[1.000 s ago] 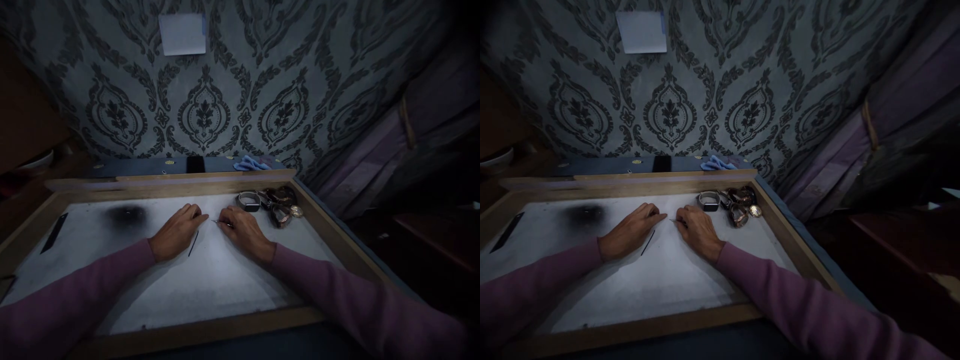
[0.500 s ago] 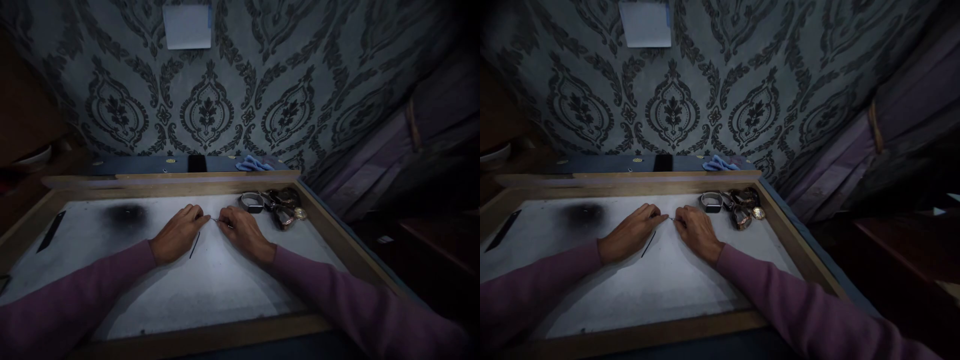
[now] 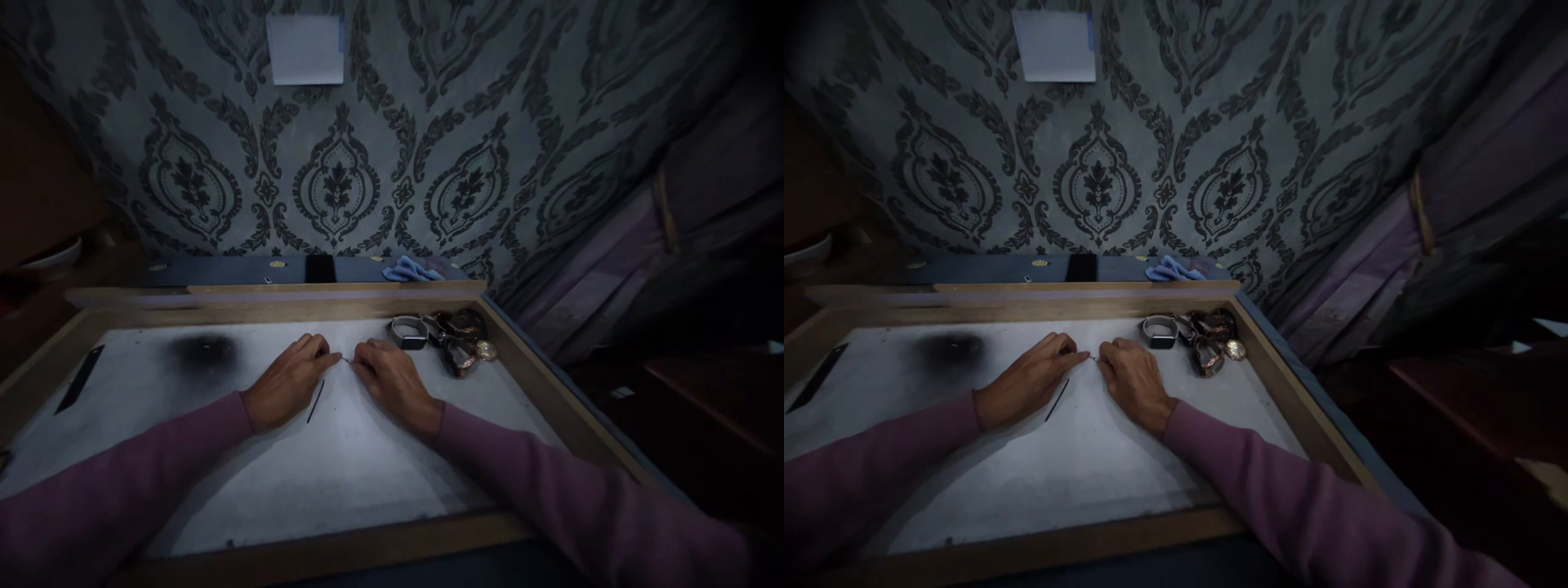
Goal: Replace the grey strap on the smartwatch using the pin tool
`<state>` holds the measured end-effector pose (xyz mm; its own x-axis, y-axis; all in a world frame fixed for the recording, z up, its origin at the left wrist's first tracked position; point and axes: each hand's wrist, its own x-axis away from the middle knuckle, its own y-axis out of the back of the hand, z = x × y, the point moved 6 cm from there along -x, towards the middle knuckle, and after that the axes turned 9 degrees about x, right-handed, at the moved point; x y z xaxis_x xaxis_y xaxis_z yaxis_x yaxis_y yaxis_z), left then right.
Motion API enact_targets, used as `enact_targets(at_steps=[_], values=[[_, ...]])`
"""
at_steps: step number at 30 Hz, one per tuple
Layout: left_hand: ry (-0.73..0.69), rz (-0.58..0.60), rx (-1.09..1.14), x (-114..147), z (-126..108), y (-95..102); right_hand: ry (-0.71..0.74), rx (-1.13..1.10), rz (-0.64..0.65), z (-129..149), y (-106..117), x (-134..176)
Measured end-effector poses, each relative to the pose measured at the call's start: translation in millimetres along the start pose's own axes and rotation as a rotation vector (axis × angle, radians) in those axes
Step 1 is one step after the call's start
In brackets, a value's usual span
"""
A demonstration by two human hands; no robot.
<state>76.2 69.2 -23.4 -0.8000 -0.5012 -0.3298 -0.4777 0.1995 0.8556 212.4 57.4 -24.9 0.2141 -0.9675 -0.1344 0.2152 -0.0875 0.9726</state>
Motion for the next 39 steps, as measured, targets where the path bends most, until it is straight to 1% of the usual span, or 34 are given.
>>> enact_targets(at_steps=[9,17,22,35,39], values=[[0.001,0.008,-0.013,-0.1,-0.8,1.3,0.012,0.121,-0.007,3.6,-0.4,1.0],[-0.003,-0.001,-0.003,-0.2,-0.8,1.9,0.007,0.066,-0.035,-0.2,-2.5,0.5],[0.015,0.015,-0.025,-0.5,0.1,1.0,0.024,0.029,-0.043,-1.7,-3.9,0.6],[0.016,0.026,-0.04,-0.5,-0.3,1.2,0.004,-0.006,-0.03,-0.9,-2.1,0.1],[0.007,0.009,-0.03,-0.8,-2.0,3.5,0.006,-0.018,-0.019,-1.0,-2.0,-0.1]])
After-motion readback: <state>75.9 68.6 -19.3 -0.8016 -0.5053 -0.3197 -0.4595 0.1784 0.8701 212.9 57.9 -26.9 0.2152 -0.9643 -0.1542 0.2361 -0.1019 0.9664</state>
